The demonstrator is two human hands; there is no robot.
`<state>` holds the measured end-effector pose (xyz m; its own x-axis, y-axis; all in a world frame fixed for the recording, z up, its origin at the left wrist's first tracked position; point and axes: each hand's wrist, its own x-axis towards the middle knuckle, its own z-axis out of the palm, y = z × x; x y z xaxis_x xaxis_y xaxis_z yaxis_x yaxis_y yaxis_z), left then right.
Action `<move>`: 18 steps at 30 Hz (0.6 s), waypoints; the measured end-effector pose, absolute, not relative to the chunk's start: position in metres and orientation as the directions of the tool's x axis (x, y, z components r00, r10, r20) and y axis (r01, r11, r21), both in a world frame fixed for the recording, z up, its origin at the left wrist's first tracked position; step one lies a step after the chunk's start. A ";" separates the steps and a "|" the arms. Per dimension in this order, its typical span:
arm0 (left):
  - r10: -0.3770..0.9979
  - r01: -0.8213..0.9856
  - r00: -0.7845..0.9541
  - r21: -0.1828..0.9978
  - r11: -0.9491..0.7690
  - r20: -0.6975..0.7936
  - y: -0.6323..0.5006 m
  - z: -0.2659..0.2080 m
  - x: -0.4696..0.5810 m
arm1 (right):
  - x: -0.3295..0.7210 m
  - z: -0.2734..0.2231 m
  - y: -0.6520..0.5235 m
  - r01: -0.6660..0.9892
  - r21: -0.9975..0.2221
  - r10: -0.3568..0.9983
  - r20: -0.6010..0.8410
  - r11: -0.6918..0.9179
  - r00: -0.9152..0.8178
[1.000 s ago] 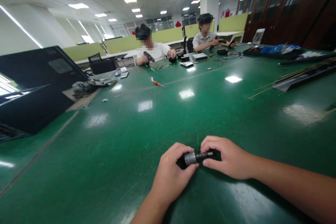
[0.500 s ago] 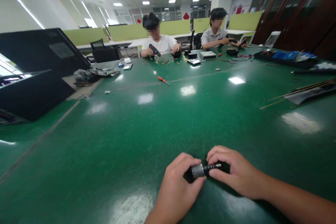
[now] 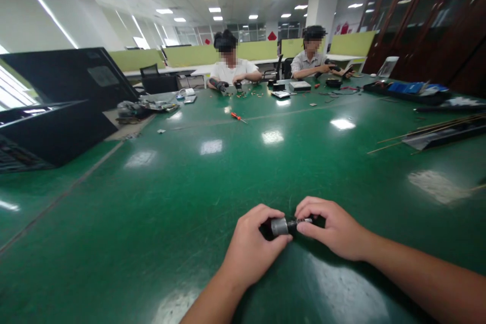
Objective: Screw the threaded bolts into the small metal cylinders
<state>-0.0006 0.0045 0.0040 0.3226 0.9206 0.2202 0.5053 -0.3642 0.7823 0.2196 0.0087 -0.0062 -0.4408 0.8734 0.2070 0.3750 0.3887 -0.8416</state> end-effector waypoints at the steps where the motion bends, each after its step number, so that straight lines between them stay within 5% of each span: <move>1: 0.922 0.509 0.321 0.782 -0.360 0.216 0.004 0.004 -0.001 | 0.220 -0.006 0.009 0.373 -0.844 0.877 0.209 0.386 -0.433; 18: 0.941 0.456 0.280 0.836 -0.307 0.192 0.011 0.004 -0.004 | 0.218 -0.008 0.012 0.369 -0.867 0.899 0.174 0.333 -0.402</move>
